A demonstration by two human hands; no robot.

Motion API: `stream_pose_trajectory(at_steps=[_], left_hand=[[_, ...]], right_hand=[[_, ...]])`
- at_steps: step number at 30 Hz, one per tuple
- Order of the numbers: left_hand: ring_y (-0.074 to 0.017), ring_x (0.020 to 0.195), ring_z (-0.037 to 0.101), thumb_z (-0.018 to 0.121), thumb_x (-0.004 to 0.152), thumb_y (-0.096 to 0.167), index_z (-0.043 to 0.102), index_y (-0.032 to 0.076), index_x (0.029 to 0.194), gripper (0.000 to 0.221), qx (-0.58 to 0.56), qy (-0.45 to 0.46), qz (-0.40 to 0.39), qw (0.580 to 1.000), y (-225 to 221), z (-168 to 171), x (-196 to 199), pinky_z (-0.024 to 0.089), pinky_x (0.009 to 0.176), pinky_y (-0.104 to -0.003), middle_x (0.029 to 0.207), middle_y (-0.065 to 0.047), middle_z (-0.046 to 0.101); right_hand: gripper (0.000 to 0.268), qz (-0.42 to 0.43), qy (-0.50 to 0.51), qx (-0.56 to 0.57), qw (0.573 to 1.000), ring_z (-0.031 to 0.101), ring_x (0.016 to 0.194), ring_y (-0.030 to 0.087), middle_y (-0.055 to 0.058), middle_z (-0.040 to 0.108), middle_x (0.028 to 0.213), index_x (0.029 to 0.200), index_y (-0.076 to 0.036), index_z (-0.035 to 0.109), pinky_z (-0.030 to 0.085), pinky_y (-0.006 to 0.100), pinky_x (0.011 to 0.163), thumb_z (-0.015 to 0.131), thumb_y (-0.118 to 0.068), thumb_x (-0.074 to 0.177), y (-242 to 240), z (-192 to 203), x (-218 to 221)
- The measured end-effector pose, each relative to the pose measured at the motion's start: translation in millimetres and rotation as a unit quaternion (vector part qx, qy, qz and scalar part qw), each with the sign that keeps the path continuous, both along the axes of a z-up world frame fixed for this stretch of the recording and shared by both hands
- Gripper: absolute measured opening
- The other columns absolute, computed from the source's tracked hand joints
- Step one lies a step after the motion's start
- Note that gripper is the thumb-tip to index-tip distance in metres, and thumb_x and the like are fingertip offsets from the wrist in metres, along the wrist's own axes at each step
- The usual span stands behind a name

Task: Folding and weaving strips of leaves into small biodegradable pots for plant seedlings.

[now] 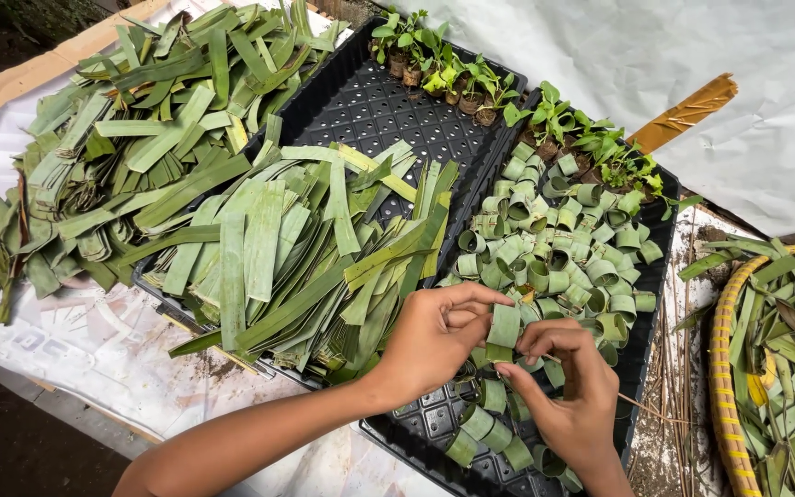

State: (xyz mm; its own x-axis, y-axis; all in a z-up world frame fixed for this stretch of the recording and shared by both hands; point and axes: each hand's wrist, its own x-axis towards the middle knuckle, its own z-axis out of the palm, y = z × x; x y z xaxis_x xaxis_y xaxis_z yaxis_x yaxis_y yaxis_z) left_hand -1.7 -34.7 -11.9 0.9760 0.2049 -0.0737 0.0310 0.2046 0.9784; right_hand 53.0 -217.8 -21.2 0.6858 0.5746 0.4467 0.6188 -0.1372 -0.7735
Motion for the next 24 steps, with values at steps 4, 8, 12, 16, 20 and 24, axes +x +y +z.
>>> stream_pose_trajectory(at_steps=[4,8,12,16,20,24], left_hand=[[-0.0039,0.049,0.032,0.057,0.098,-0.006,0.074,0.005,0.118,0.028,0.050,-0.062,0.011,0.997,-2.7,6.9,-7.1,0.026,0.047,-0.021,0.065,0.002,0.058],[-0.0042,0.052,0.049,0.059,0.097,-0.007,0.073,0.003,0.116,0.026,0.025,-0.068,0.015,0.997,-5.7,4.1,-4.7,0.052,0.062,-0.026,0.077,-0.005,0.072],[-0.0059,0.064,0.064,0.059,0.098,-0.002,0.071,0.002,0.117,0.022,-0.038,-0.046,0.002,0.998,-9.4,-0.4,-3.5,0.071,0.079,-0.032,0.073,-0.003,0.065],[-0.0201,0.086,0.076,0.062,0.099,0.003,0.072,0.005,0.117,0.021,-0.088,0.016,-0.015,0.996,-6.9,5.4,-0.6,0.069,0.075,-0.032,0.101,-0.014,0.076],[-0.0146,0.089,0.062,0.064,0.095,0.018,0.068,0.012,0.115,0.021,0.072,-0.031,0.013,0.997,-4.7,12.6,-10.7,0.056,0.074,-0.028,0.113,-0.004,0.066],[-0.0110,0.083,0.051,0.074,0.089,0.030,0.074,0.012,0.109,0.027,0.094,-0.049,0.003,0.994,-9.6,11.3,-14.0,0.041,0.067,-0.023,0.108,0.002,0.063]], right_hand=[[0.021,-0.031,0.055,0.021,0.998,0.059,0.082,0.015,0.008,0.062,0.091,0.104,-0.002,0.064,0.055,0.026,0.076,0.075,-0.004,0.087,6.5,-0.4,1.3],[0.011,-0.039,0.035,0.036,0.998,0.056,0.075,0.017,0.008,0.063,0.082,0.098,0.001,0.068,0.047,0.027,0.067,0.072,-0.006,0.090,11.9,-1.5,-2.0],[0.008,-0.054,0.094,0.080,0.991,0.054,0.073,0.014,0.007,0.061,0.078,0.089,0.000,0.067,0.047,0.024,0.064,0.069,-0.007,0.094,13.5,-6.1,-3.5],[0.012,-0.078,0.127,0.079,0.986,0.051,0.066,0.009,0.003,0.059,0.075,0.086,-0.003,0.067,0.043,0.021,0.059,0.069,-0.010,0.095,10.6,-5.7,-4.1],[0.010,-0.109,0.162,0.091,0.977,0.051,0.068,0.010,0.003,0.060,0.077,0.087,-0.004,0.068,0.044,0.022,0.061,0.072,-0.009,0.094,4.4,-7.4,1.3],[0.011,-0.101,0.184,0.102,0.972,0.052,0.067,0.011,0.003,0.060,0.073,0.085,-0.005,0.069,0.045,0.023,0.062,0.072,-0.010,0.093,3.5,-8.0,0.9]])
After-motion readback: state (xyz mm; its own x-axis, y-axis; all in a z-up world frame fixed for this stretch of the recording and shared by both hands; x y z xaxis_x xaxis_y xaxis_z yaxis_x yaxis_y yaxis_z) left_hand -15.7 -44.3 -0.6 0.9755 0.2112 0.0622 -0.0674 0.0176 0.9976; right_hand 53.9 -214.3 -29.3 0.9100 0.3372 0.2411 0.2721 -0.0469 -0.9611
